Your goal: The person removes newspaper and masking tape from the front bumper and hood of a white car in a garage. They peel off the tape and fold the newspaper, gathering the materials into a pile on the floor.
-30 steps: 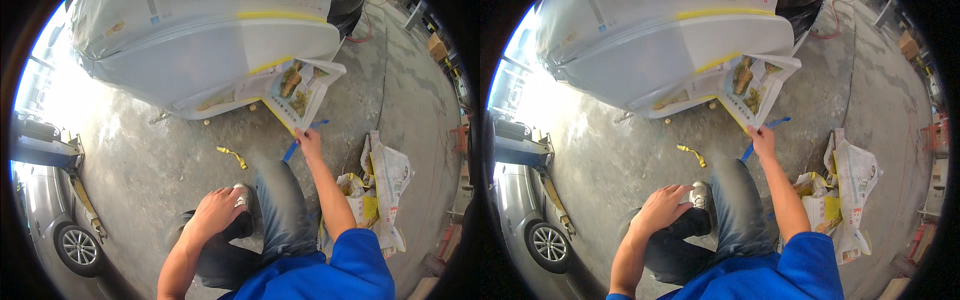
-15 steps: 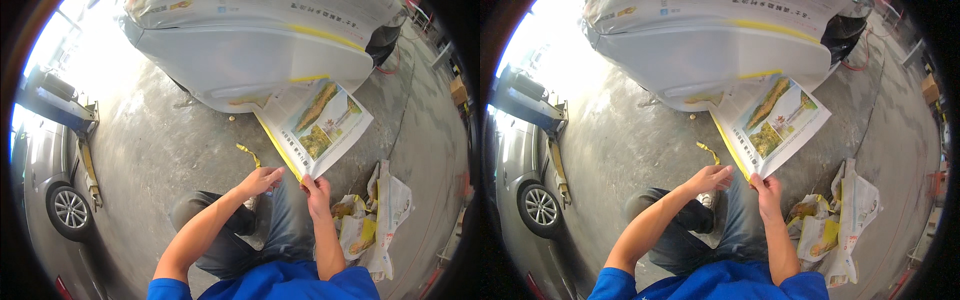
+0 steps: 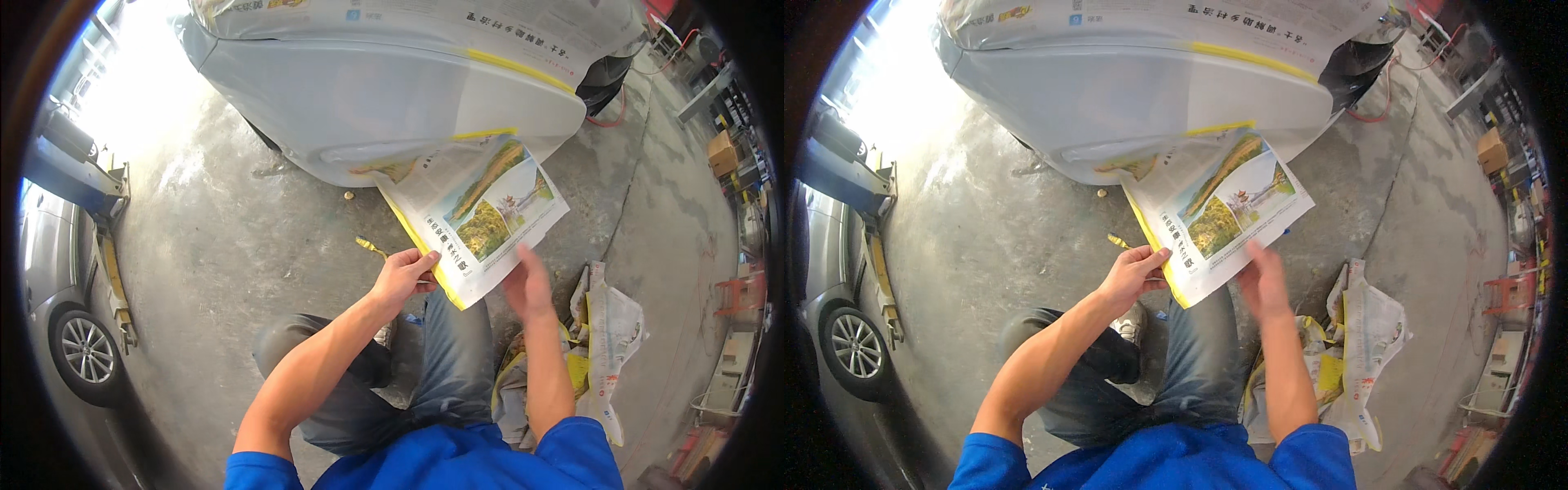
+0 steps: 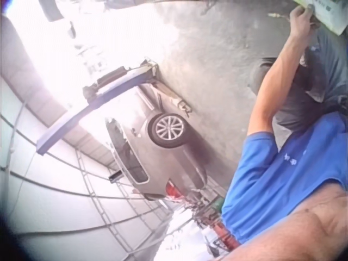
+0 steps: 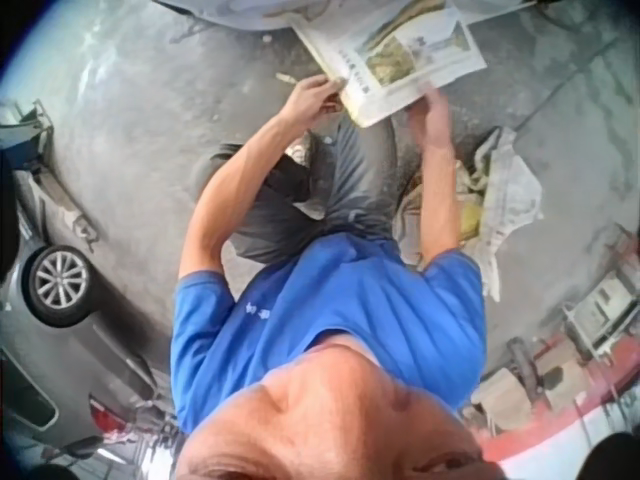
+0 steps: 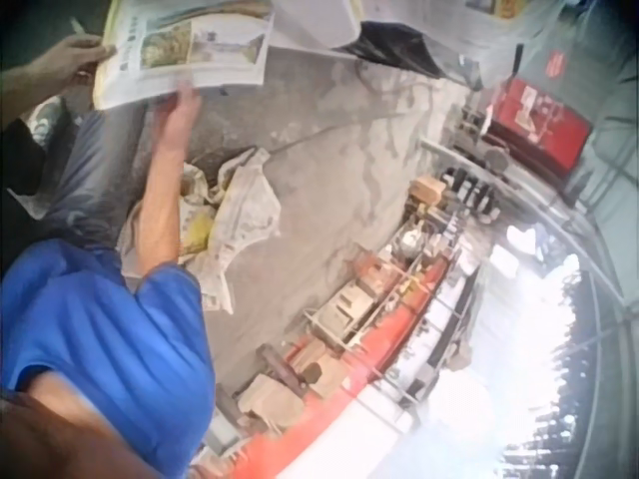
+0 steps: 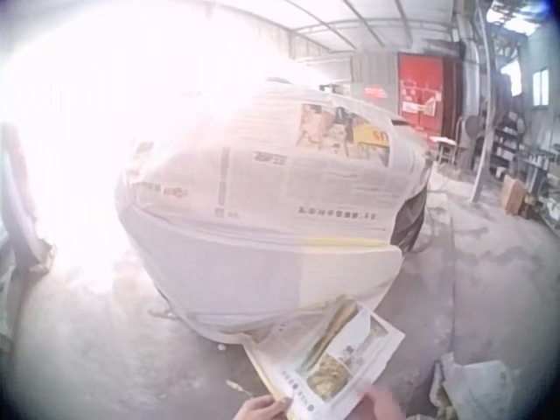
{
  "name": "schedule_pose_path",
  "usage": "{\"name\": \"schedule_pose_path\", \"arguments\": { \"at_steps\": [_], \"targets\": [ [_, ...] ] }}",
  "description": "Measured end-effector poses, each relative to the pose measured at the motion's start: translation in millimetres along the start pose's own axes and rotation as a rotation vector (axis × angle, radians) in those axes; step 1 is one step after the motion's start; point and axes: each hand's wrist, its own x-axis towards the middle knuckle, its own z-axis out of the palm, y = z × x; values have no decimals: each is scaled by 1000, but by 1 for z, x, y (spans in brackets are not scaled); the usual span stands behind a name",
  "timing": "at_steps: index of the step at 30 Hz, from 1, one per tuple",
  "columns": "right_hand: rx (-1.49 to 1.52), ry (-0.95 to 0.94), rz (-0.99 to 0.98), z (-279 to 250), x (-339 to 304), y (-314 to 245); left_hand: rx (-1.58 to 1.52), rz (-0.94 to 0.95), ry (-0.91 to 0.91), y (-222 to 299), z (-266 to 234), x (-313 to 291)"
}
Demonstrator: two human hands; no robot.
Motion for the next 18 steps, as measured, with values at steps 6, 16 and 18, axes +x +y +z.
{"name": "schedule_pose_path", "arguments": {
  "at_steps": [6, 16, 18],
  "targets": [
    [-151, 279, -141, -2, 62, -64, 28, -1, -19, 1, 3, -7],
    [-331, 202, -208, 2, 124, -134, -5, 55, -12, -2, 6, -17],
    [-339, 213, -238, -4, 134, -143, -3, 69, -9, -2, 8, -18]
  ]
}}
